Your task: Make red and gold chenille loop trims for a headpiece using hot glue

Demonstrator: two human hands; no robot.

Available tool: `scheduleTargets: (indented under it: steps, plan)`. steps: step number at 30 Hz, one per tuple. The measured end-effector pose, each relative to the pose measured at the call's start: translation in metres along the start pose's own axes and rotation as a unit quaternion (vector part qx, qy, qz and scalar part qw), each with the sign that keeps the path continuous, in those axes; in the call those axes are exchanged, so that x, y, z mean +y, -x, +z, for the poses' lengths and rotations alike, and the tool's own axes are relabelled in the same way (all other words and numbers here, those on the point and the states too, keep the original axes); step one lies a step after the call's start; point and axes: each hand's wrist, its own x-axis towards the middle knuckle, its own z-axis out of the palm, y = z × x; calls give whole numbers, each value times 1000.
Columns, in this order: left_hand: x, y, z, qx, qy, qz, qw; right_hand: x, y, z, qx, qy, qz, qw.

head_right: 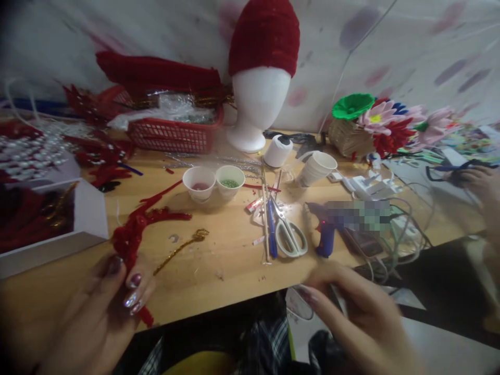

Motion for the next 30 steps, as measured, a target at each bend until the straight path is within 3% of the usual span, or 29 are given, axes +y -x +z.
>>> scheduleTargets:
  steps: [1, 3, 7, 11, 16, 20, 24, 26, 28, 30]
  plan:
    - [2, 3, -3, 3, 2, 17, 1000, -9, -7, 14, -49, -6, 2, 999]
    - [3, 9, -8, 8, 7, 54, 999, -28, -20, 45, -61, -34, -12, 997]
    - [-9, 22, -9, 19, 13, 124, 992, -62, -25, 103, -143, -197, -6, 970]
    - [-23, 29, -4, -50, 29, 138, 989, -83, -11, 136, -134, -328, -11, 935]
    - [-36, 28, 1, -90, -31, 186, 978, -87, -8, 145, -80, -422, 6, 903]
    - [-41, 28, 1, -112, -171, 242, 948, -73, -10, 142, -53, -420, 34, 905]
    - [-35, 18, 1, -145, -308, 232, 911, -49, -14, 132, -52, -391, 69, 916]
    - [-30, 6, 3, -94, -400, 263, 873, -35, -17, 123, -37, -368, 76, 926]
    - [-28, -9, 6, -19, -538, 322, 779, -24, -20, 114, -24, -341, 80, 936]
    - [-29, -22, 10, 13, -650, 328, 686, -16, -21, 105, -18, -322, 71, 944]
